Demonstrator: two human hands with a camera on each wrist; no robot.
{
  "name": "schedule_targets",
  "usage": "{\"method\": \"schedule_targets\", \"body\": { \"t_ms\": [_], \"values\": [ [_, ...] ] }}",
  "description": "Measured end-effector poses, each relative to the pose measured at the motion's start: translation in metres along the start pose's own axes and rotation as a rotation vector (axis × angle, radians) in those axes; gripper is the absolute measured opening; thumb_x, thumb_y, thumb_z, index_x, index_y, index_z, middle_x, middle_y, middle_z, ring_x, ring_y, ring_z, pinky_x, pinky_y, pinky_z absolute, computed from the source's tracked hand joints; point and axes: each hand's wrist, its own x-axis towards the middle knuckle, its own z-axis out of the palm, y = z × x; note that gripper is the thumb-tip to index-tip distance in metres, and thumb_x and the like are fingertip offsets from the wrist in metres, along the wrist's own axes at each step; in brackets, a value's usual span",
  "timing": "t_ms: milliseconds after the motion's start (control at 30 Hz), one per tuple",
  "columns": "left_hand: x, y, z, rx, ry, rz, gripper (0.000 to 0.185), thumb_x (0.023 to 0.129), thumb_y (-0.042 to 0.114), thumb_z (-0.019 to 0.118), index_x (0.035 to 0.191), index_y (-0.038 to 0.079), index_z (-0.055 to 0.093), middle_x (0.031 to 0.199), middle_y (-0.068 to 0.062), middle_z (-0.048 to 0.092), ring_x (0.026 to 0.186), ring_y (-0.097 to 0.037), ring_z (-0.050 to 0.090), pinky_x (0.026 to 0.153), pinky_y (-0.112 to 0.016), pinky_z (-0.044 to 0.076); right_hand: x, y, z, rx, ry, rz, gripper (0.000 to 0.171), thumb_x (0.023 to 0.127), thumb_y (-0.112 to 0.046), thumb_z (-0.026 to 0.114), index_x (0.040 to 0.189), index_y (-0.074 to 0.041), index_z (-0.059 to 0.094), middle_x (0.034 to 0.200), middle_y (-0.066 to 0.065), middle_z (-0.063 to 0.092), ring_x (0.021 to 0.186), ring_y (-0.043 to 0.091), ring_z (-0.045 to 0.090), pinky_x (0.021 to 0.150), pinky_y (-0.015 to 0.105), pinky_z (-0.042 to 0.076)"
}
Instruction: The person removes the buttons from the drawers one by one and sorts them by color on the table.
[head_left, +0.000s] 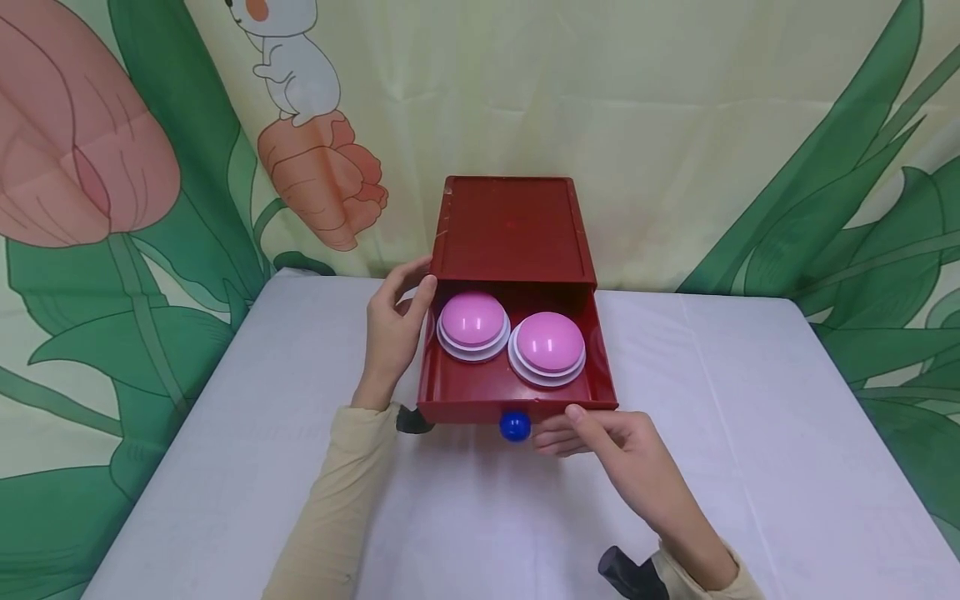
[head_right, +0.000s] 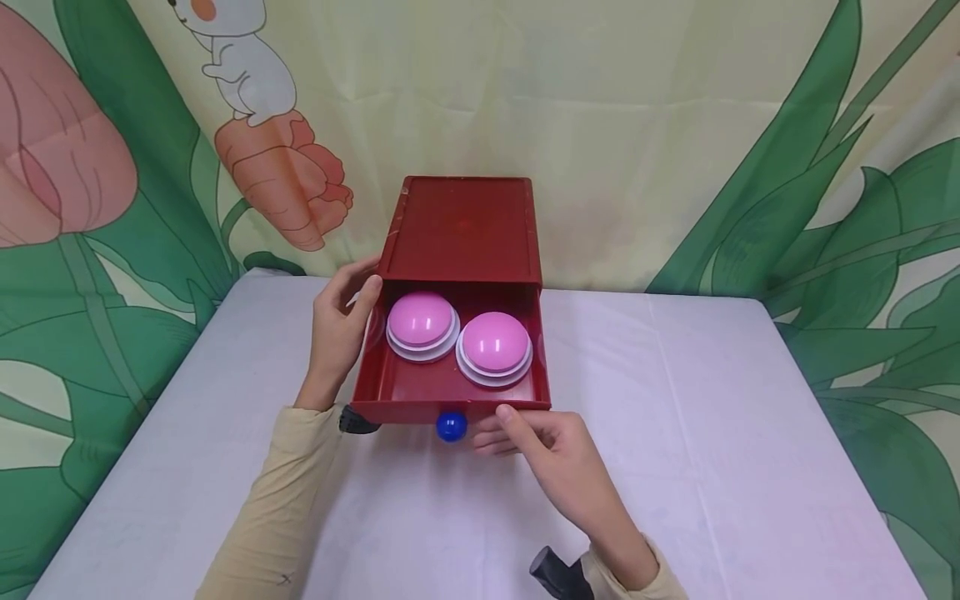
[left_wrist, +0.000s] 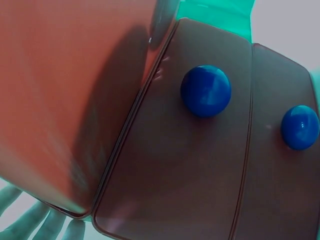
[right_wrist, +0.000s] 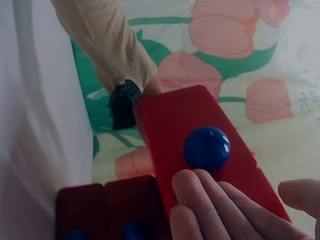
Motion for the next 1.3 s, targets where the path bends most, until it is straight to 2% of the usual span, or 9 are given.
{"method": "schedule_targets", "body": {
  "t_ms": [167, 467, 667, 767, 900, 1100, 1300],
  "values": [
    [0.000, 0.000, 0.000, -0.007, -0.003, 0.001, 0.038, 0.099, 0.011, 0.058, 0.135, -0.004, 0.056, 0.132, -0.019, 0.061, 0.121, -0.026, 0.058, 0.091, -0.022, 0.053, -0.004, -0.008, -0.009, -0.028, 0.024, -0.020, 0.032, 0.105, -0.029, 0.049, 0.103, -0.011, 0.076, 0.091, -0.003, 0.077, 0.083, 0.020, 0.075, 0.078, 0.031, 0.059],
    [0.000, -0.003, 0.002, -0.022, 0.000, -0.006, 0.038, 0.100, 0.012, 0.057, 0.135, -0.002, 0.057, 0.132, -0.017, 0.061, 0.121, -0.024, 0.059, 0.095, -0.032, 0.054, -0.012, -0.021, -0.020, -0.094, 0.096, -0.104, 0.026, 0.105, -0.021, 0.051, 0.103, -0.012, 0.075, 0.089, -0.005, 0.077, 0.081, 0.018, 0.075, 0.085, 0.025, 0.056],
    [0.000, -0.003, 0.001, -0.026, 0.001, -0.003, 0.038, 0.100, 0.014, 0.057, 0.135, -0.001, 0.057, 0.133, -0.017, 0.061, 0.121, -0.023, 0.058, 0.098, -0.039, 0.053, -0.014, -0.027, -0.024, -0.126, 0.159, -0.198, 0.023, 0.103, -0.011, 0.053, 0.106, -0.010, 0.076, 0.091, -0.002, 0.077, 0.081, 0.016, 0.074, 0.082, 0.023, 0.056],
    [0.000, -0.002, 0.001, -0.027, -0.003, 0.002, 0.038, 0.100, 0.013, 0.057, 0.135, -0.002, 0.057, 0.133, -0.017, 0.061, 0.121, -0.024, 0.058, 0.097, -0.038, 0.053, -0.016, -0.030, -0.026, -0.157, 0.214, -0.224, 0.021, 0.101, -0.008, 0.056, 0.107, -0.010, 0.076, 0.093, -0.001, 0.077, 0.080, 0.015, 0.074, 0.081, 0.021, 0.056],
    [0.000, -0.001, 0.001, -0.023, -0.005, -0.002, 0.038, 0.100, 0.012, 0.057, 0.135, -0.003, 0.056, 0.133, -0.018, 0.060, 0.121, -0.025, 0.058, 0.096, -0.033, 0.054, -0.015, -0.034, -0.029, -0.171, 0.247, -0.235, 0.020, 0.099, -0.006, 0.059, 0.110, -0.011, 0.075, 0.095, -0.001, 0.077, 0.081, 0.015, 0.074, 0.082, 0.019, 0.056],
    [-0.001, -0.001, 0.000, -0.015, -0.003, -0.010, 0.038, 0.100, 0.011, 0.057, 0.135, -0.003, 0.056, 0.134, -0.018, 0.060, 0.122, -0.026, 0.058, 0.095, -0.030, 0.054, -0.010, -0.035, -0.031, -0.168, 0.245, -0.297, 0.029, 0.092, 0.000, 0.066, 0.117, -0.013, 0.072, 0.100, 0.001, 0.076, 0.084, 0.016, 0.073, 0.075, 0.022, 0.057],
    [0.000, -0.004, 0.000, -0.031, 0.001, 0.006, 0.038, 0.100, 0.011, 0.057, 0.135, -0.003, 0.056, 0.133, -0.017, 0.061, 0.121, -0.024, 0.059, 0.093, -0.026, 0.054, -0.004, -0.038, -0.034, -0.202, 0.240, -0.346, 0.030, 0.088, 0.002, 0.070, 0.115, -0.011, 0.073, 0.105, 0.000, 0.074, 0.096, 0.012, 0.068, 0.081, 0.019, 0.056]
  ]
}}
